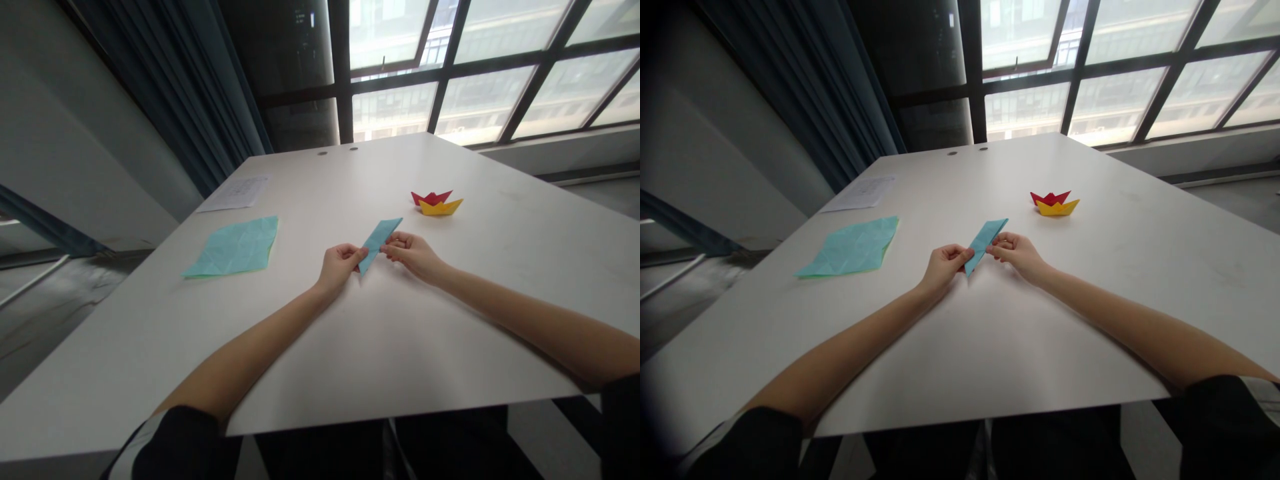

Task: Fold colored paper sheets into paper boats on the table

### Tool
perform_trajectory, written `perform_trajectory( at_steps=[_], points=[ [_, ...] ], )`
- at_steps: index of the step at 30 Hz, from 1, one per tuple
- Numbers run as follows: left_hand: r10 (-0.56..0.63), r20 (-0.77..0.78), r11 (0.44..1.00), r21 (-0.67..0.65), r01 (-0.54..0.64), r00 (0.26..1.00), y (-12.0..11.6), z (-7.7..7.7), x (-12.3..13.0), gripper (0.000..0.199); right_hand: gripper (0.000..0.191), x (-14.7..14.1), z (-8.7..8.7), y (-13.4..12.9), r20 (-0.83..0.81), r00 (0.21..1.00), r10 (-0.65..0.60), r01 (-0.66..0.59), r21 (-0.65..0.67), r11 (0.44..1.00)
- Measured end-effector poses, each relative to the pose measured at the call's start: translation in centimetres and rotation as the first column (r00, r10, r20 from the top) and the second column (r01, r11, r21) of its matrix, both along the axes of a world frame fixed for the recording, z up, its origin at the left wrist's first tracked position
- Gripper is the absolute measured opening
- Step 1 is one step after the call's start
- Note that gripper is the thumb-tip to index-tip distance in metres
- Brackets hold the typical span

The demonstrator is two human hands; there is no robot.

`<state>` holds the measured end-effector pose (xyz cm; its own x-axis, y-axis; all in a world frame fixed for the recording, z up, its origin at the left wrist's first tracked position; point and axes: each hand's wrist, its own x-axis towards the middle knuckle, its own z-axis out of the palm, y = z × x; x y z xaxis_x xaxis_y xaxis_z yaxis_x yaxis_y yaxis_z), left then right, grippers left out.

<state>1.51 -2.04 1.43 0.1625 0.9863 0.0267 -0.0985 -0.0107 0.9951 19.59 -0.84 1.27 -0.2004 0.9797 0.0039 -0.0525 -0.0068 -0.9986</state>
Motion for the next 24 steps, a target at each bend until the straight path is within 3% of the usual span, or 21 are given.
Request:
perform_trajectory(
  at_steps=[6, 9, 11, 14, 18, 21, 24],
  points=[
    [-0.132, -0.234, 0.983, 0.095, 0.157, 0.963, -0.6, -0.3, 0.3, 0.032, 0.031, 0.3, 0.1, 0.1, 0.021, 0.997, -0.081, 0.079, 0.086, 0.993],
    [-0.047, -0.276, 0.980, 0.176, 0.098, 0.960, -0.6, -0.3, 0.3, 0.035, 0.029, 0.6, 0.9, 0.0, 0.141, 0.982, -0.123, 0.087, 0.233, 0.968],
    [0.066, -0.252, 0.971, 0.241, -0.004, 0.966, -0.5, -0.2, 0.2, 0.038, 0.024, 0.9, 1.6, -0.2, 0.301, 0.941, -0.154, 0.033, 0.371, 0.928],
    [0.184, -0.265, 0.929, 0.361, -0.080, 0.946, -0.4, 0.2, 0.0, 0.036, 0.014, 1.3, 2.2, -0.6, 0.548, 0.809, -0.212, -0.153, 0.546, 0.824],
    [0.191, -0.405, 0.870, 0.492, 0.038, 0.894, -0.5, 0.4, -0.3, 0.018, 0.015, 1.4, 1.8, -0.6, 0.660, 0.720, -0.214, -0.346, 0.608, 0.714],
    [0.163, -0.485, 0.862, 0.493, 0.115, 0.859, -0.5, 0.3, -0.3, 0.012, 0.018, 1.4, 1.4, -0.5, 0.680, 0.701, -0.215, -0.388, 0.617, 0.685],
    [0.162, -0.510, 0.876, 0.469, 0.115, 0.845, -0.3, 0.0, -0.4, 0.012, 0.018, 1.5, 1.2, -0.4, 0.695, 0.689, -0.205, -0.408, 0.606, 0.683]
  ],
)
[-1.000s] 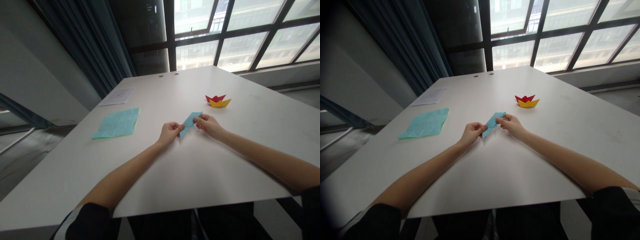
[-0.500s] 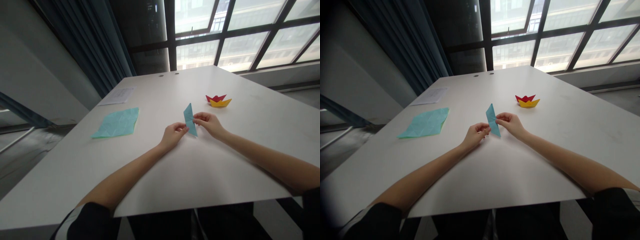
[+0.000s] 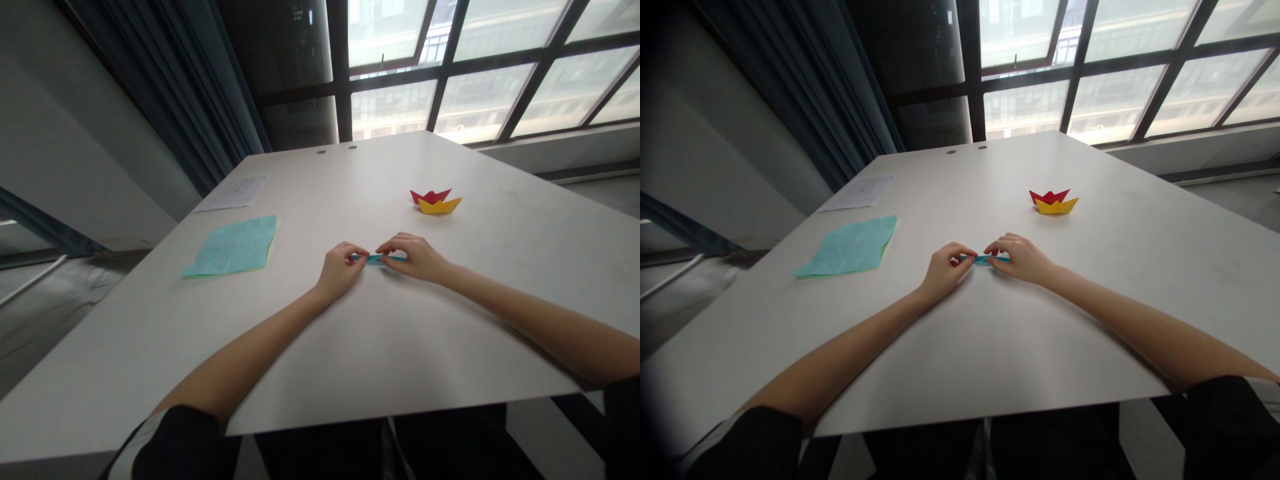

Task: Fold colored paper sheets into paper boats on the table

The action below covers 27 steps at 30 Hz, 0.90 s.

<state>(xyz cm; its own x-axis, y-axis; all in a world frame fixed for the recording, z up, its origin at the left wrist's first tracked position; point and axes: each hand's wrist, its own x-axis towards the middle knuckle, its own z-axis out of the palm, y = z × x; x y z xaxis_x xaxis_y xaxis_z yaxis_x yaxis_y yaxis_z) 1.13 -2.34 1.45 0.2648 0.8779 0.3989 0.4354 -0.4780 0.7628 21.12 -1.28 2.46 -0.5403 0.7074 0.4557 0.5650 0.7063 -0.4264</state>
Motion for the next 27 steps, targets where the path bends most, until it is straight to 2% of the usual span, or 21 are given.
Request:
perform_trajectory(
  at_steps=[8, 14, 17, 21, 27],
  points=[
    [0.006, -0.147, 1.000, 0.012, -0.004, 0.989, 0.18, -0.31, -0.24, 0.019, 0.017, 0.05, 0.15, 0.07, 0.071, 0.997, 0.029, -0.032, 0.028, 0.999],
    [-0.020, -0.258, 1.000, 0.011, 0.023, 0.966, 0.24, -0.54, -0.33, 0.029, 0.025, 0.19, -0.08, 0.22, 0.185, 0.981, -0.061, 0.065, -0.012, 0.998],
    [-0.023, -0.279, 1.000, 0.009, 0.026, 0.960, 0.26, -0.58, -0.36, 0.031, 0.030, 0.06, -0.13, 0.10, 0.234, 0.967, -0.103, 0.109, -0.014, 0.994],
    [-0.030, -0.293, 0.999, 0.008, 0.034, 0.956, 0.34, -0.63, -0.38, 0.031, 0.032, -0.33, 0.06, -0.28, 0.274, 0.956, -0.102, 0.109, -0.008, 0.994],
    [-0.041, -0.313, 0.999, 0.021, 0.050, 0.949, 0.33, -0.77, -0.55, 0.030, 0.024, -0.34, 0.16, -0.16, 0.230, 0.969, -0.092, 0.085, 0.039, 0.996]
  ],
)
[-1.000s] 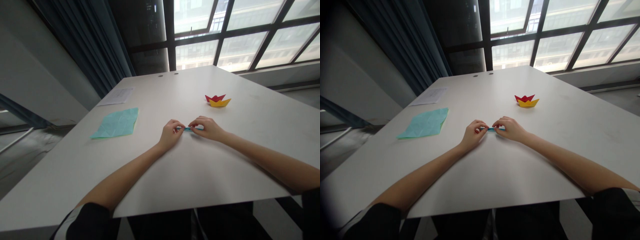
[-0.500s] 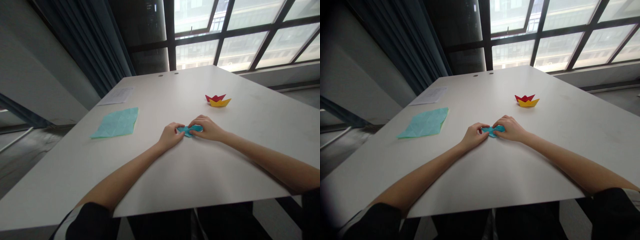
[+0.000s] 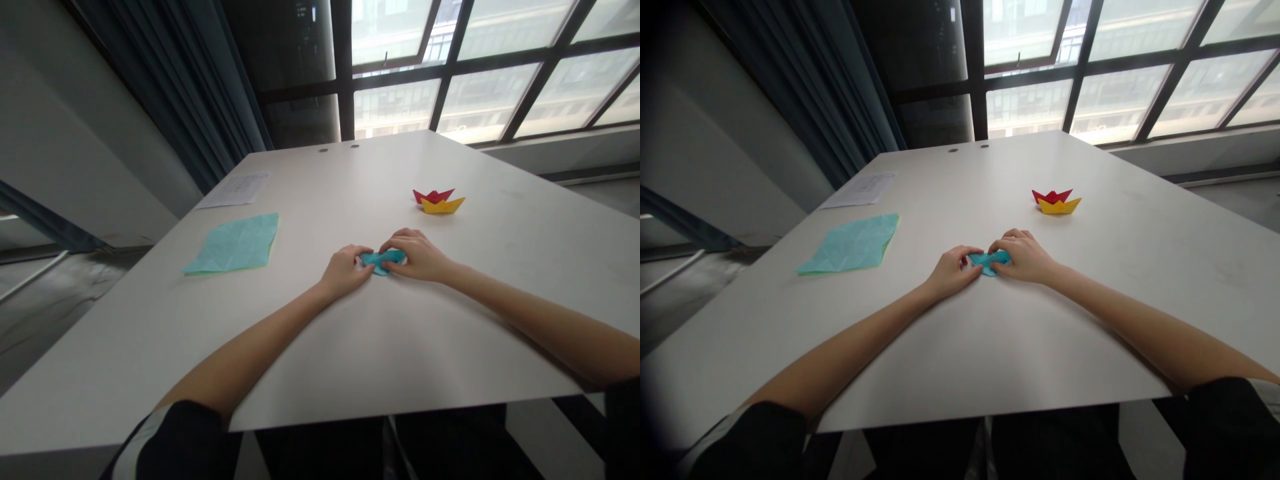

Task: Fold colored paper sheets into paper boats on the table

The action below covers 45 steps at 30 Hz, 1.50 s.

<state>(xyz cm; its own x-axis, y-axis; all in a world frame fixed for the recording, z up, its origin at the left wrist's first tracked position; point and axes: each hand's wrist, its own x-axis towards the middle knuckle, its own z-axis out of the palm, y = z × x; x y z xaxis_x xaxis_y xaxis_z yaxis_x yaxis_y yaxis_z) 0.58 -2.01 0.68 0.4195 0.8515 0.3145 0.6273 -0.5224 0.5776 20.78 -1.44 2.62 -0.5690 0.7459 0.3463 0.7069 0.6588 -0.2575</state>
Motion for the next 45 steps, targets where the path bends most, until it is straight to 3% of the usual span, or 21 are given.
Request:
perform_trajectory(
  at_steps=[4, 8, 12, 15, 19, 22, 28, 40, 45],
  points=[
    [-0.006, 0.003, 1.000, 0.007, 0.006, 1.000, -0.1, 0.1, -0.1, 0.032, 0.019, 0.4, 0.0, 0.5, -0.048, 0.998, 0.029, -0.028, 0.031, 0.999],
    [0.032, 0.009, 0.998, 0.047, -0.033, 0.999, -0.1, 0.5, -0.4, 0.055, 0.019, 0.9, 0.2, 1.0, -0.066, 0.997, 0.047, -0.044, 0.051, 0.998],
    [0.088, -0.197, 0.994, 0.087, -0.072, 0.976, 0.0, 0.7, -0.8, 0.077, 0.019, 2.0, 1.0, 2.0, -0.110, 0.993, 0.031, -0.021, 0.089, 0.996],
    [0.088, -0.407, 0.996, 0.030, -0.083, 0.909, 0.0, 0.5, -0.9, 0.088, 0.018, 4.0, 1.6, 3.3, -0.124, 0.992, -0.001, 0.014, 0.098, 0.995],
    [0.052, -0.547, 0.997, -0.026, -0.078, 0.836, -0.1, 0.6, -0.7, 0.086, 0.020, 8.1, 1.7, 5.6, -0.134, 0.964, -0.229, 0.245, 0.117, 0.962],
    [0.048, -0.563, 0.998, -0.015, -0.069, 0.825, -0.2, 0.9, -0.6, 0.086, 0.021, 11.4, 1.2, 6.9, -0.131, 0.915, -0.382, 0.398, 0.131, 0.908],
    [0.050, -0.569, 0.998, -0.008, -0.066, 0.821, -0.3, 1.0, -0.6, 0.086, 0.026, 15.2, 0.2, 8.1, -0.080, 0.861, -0.502, 0.508, 0.107, 0.855],
    [0.051, -0.537, 0.998, 0.003, -0.058, 0.842, -0.2, 1.0, -0.5, 0.082, 0.032, 17.4, -0.4, 8.4, -0.082, 0.854, -0.514, 0.520, 0.089, 0.850],
    [0.050, -0.539, 0.998, 0.005, -0.056, 0.841, -0.3, 1.1, -0.6, 0.082, 0.030, 17.9, 0.1, 8.3, -0.046, 0.895, -0.445, 0.447, 0.062, 0.893]
  ],
)
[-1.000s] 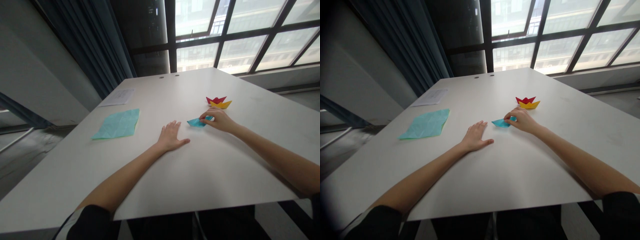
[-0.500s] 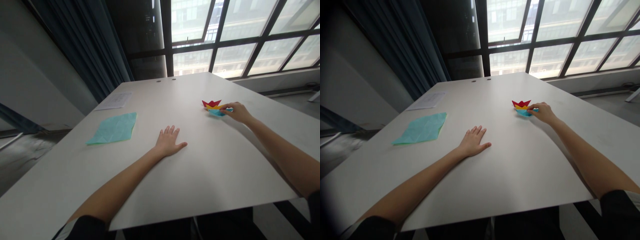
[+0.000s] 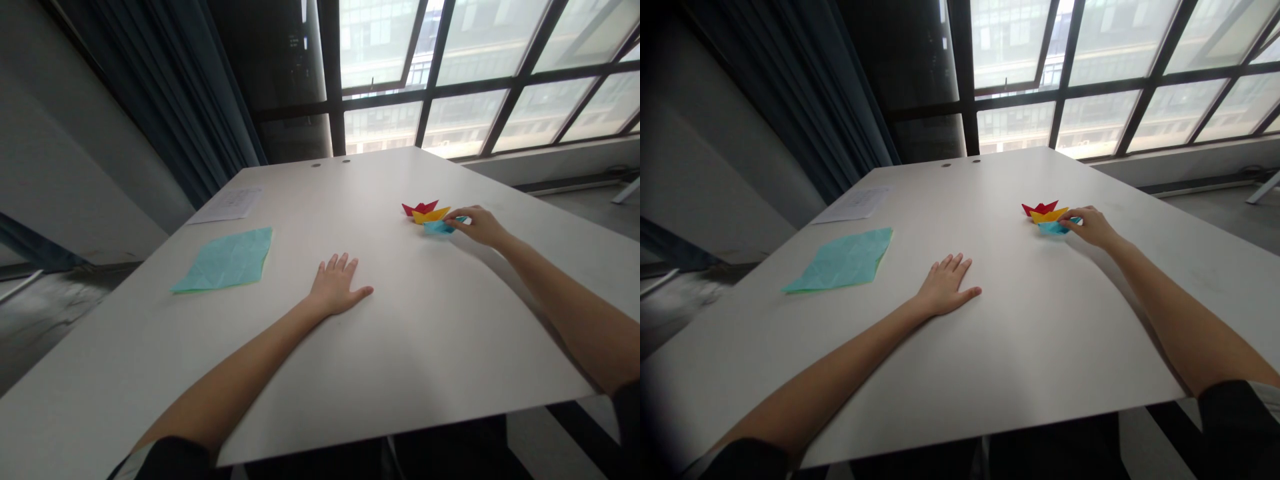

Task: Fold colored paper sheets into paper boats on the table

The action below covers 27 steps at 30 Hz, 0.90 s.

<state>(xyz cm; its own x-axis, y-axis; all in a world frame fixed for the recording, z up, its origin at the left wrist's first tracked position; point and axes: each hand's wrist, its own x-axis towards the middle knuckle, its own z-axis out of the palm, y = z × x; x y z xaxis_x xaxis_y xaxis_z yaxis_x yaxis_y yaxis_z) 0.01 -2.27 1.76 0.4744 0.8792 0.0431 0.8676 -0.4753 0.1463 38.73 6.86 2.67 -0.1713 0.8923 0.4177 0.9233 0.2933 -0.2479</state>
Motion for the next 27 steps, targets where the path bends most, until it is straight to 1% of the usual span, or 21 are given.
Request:
perform_trajectory(
  at_steps=[3, 10, 18, 21, 23, 26, 27],
  points=[
    [-0.003, -0.005, 1.000, 0.001, 0.003, 1.000, 0.0, 0.0, 0.0, 0.083, 0.028, 0.6, -0.2, 0.2, 0.000, 1.000, 0.022, -0.022, -0.015, 1.000],
    [0.003, -0.003, 1.000, -0.003, -0.003, 1.000, -0.1, -0.1, 0.0, 0.084, 0.030, 1.1, -1.4, 0.8, 0.033, 0.999, 0.002, -0.001, -0.021, 1.000],
    [0.006, -0.001, 1.000, -0.010, -0.007, 1.000, -0.1, 0.1, 0.0, 0.084, 0.036, 0.2, -1.2, 0.4, 0.063, 0.997, -0.043, 0.042, 0.013, 0.999],
    [0.007, -0.004, 1.000, -0.013, -0.008, 1.000, -0.1, 0.1, -0.1, 0.083, 0.038, -0.7, -0.6, -0.1, 0.043, 0.996, -0.077, 0.073, 0.092, 0.993],
    [0.011, -0.010, 1.000, -0.019, -0.011, 1.000, -0.2, 0.1, -0.1, 0.083, 0.040, -1.9, 0.0, -0.6, 0.008, 0.997, -0.078, 0.075, 0.165, 0.983],
    [0.000, -0.026, 0.999, -0.040, -0.001, 1.000, -0.2, 0.1, -0.2, 0.083, 0.045, -4.7, 1.2, -1.9, -0.086, 0.996, 0.012, 0.012, 0.267, 0.964],
    [-0.007, -0.032, 0.999, -0.049, 0.005, 0.999, -0.3, 0.2, -0.3, 0.084, 0.047, -5.9, 1.5, -2.4, -0.092, 0.992, 0.085, -0.058, 0.265, 0.963]
  ],
)
